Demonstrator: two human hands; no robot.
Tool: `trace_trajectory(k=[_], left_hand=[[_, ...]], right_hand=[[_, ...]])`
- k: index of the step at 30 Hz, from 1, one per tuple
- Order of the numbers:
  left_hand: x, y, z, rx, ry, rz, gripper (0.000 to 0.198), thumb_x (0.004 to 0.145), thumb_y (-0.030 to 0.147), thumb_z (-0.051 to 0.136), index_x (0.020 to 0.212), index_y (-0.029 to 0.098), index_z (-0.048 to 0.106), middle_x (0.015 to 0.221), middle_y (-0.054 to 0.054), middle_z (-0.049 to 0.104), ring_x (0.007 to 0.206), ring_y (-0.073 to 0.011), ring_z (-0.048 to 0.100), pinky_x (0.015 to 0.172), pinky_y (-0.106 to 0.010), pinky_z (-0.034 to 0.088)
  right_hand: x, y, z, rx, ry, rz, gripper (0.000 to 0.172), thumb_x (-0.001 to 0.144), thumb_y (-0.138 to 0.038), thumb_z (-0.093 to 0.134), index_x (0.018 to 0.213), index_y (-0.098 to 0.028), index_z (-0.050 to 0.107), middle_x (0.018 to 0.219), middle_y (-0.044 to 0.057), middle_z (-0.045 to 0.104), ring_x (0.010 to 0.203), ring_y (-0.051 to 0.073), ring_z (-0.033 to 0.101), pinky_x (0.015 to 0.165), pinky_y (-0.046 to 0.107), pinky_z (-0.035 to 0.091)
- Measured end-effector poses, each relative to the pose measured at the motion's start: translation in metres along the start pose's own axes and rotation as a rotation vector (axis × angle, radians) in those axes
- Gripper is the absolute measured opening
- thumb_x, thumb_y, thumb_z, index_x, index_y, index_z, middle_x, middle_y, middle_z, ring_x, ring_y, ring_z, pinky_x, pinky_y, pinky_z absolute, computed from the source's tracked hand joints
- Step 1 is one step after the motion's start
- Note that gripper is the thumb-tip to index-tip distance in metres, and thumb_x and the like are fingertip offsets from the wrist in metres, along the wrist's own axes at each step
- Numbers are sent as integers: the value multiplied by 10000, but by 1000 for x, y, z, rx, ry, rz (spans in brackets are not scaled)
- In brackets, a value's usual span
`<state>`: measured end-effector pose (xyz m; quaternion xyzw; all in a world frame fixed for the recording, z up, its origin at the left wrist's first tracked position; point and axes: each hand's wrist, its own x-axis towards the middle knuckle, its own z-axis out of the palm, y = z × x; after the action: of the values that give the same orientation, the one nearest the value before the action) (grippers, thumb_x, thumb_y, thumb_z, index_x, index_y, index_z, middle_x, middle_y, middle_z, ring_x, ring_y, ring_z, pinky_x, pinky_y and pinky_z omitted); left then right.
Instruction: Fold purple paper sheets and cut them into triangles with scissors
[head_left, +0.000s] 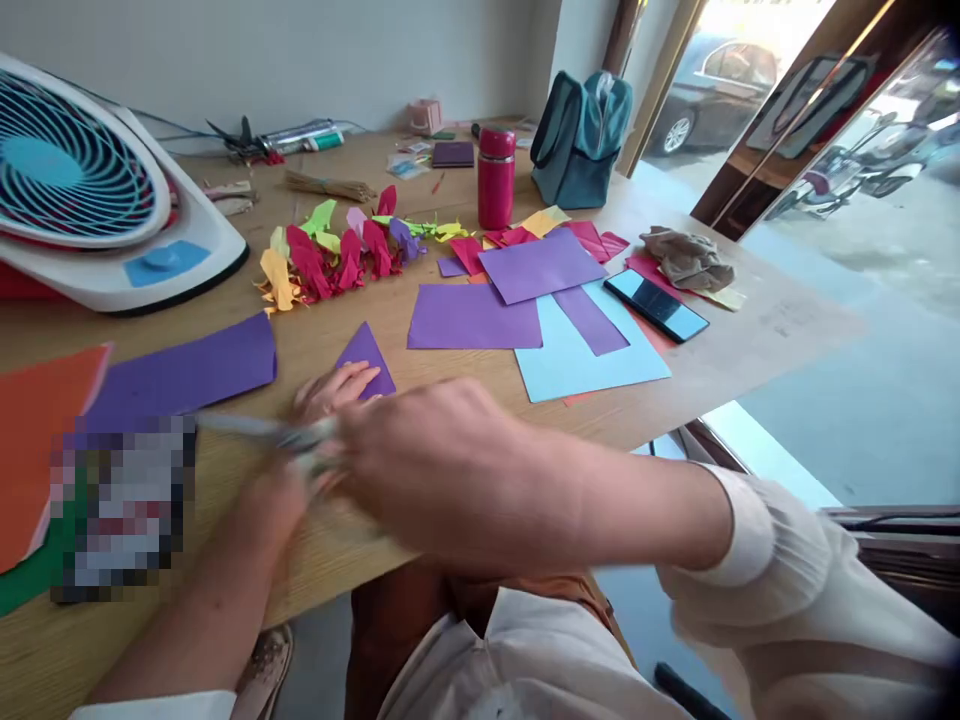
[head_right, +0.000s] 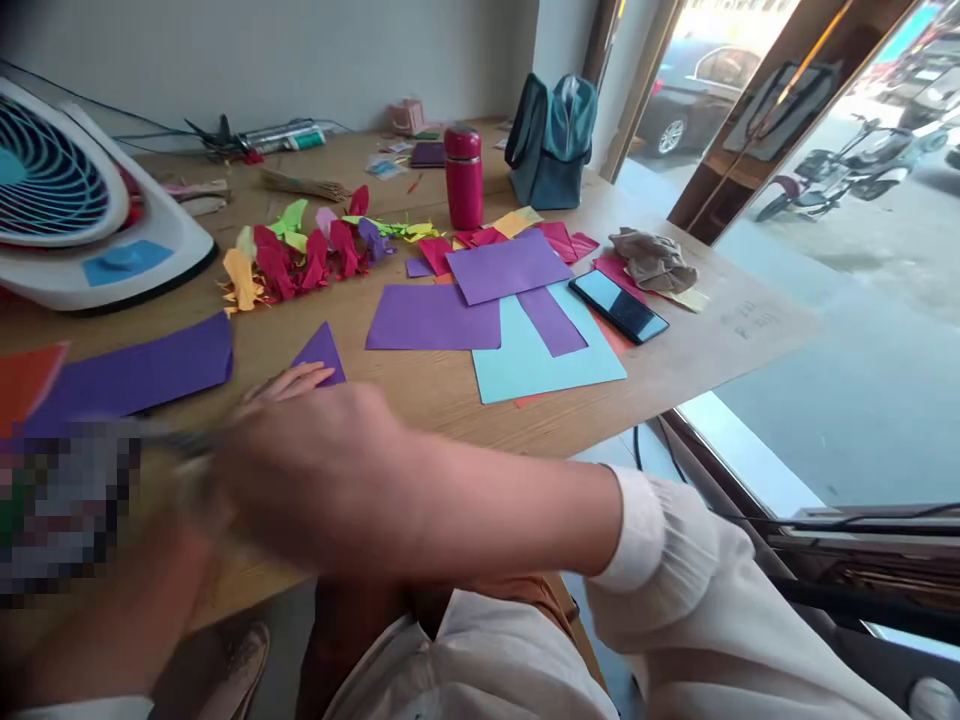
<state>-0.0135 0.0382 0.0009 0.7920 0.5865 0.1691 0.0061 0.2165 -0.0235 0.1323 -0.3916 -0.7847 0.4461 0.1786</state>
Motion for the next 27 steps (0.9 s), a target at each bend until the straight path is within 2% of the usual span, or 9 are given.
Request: trace_trajectory(k=[2,4,6,8,11,14,19,24,27], left_hand=[[8,-2,-5,42,-15,14,382,936,273,471,1267,195,644,1377,-136,646,1290,-325,585,1119,-519,400],[18,1,-9,78,-5,21,340,944,278,478,1214,197,667,1341,-144,665,1260,-340,598,1097,-545,406],[32,10,-10,82,3,42,300,942,297,511,1166,201,685,1308,-140,681,1241,-343,603,1094,-552,405],[49,24,-6,37,9,97,327,924,292,558,1218,197,666,1332,-133,665,1265,-324,587,1131,-526,380],[76,46,5,-13,-63,223,541,888,351,647,1384,146,573,1506,-185,524,1426,-343,444,1194,-504,312],[100,55,14,83,-174,303,679,890,421,658,1481,142,477,1588,-193,420,1489,-384,343,1184,-512,321],[124,51,11,233,-307,461,492,983,317,517,1434,120,525,1371,-206,616,1234,-326,606,1006,-434,484],[128,58,4,304,-333,526,479,923,54,449,1364,184,586,1117,-159,699,1007,-273,669,817,-382,521],[124,69,7,335,-291,494,478,909,-22,364,1268,146,631,1013,-164,700,930,-268,667,753,-376,513]], right_hand=[[1,27,-23,-459,131,46,73,890,-261,651,869,-194,672,867,61,714,826,214,680,637,275,421],[-4,69,-48,-678,272,218,224,947,-380,579,975,-174,663,827,91,704,688,207,644,556,288,348],[-14,115,-72,-788,375,345,273,971,-405,514,998,-175,658,858,100,709,688,212,634,549,298,318],[-24,156,-93,-882,485,386,287,966,-400,503,977,-174,678,968,126,709,764,219,643,580,299,338],[-37,193,-113,-945,605,474,388,956,-494,489,994,-178,712,991,137,701,821,242,645,602,308,357],[-42,203,-121,-925,618,534,427,949,-519,478,1037,-183,727,1044,137,698,889,262,656,623,320,367],[-47,198,-123,-888,575,578,415,938,-488,490,1107,-190,723,1100,135,693,972,287,662,628,319,367],[-54,202,-125,-873,569,575,390,929,-499,495,1081,-213,713,1097,114,695,968,281,668,627,315,373],[-52,204,-126,-867,581,606,402,929,-507,472,1033,-190,697,1066,128,702,958,291,671,640,325,385]])
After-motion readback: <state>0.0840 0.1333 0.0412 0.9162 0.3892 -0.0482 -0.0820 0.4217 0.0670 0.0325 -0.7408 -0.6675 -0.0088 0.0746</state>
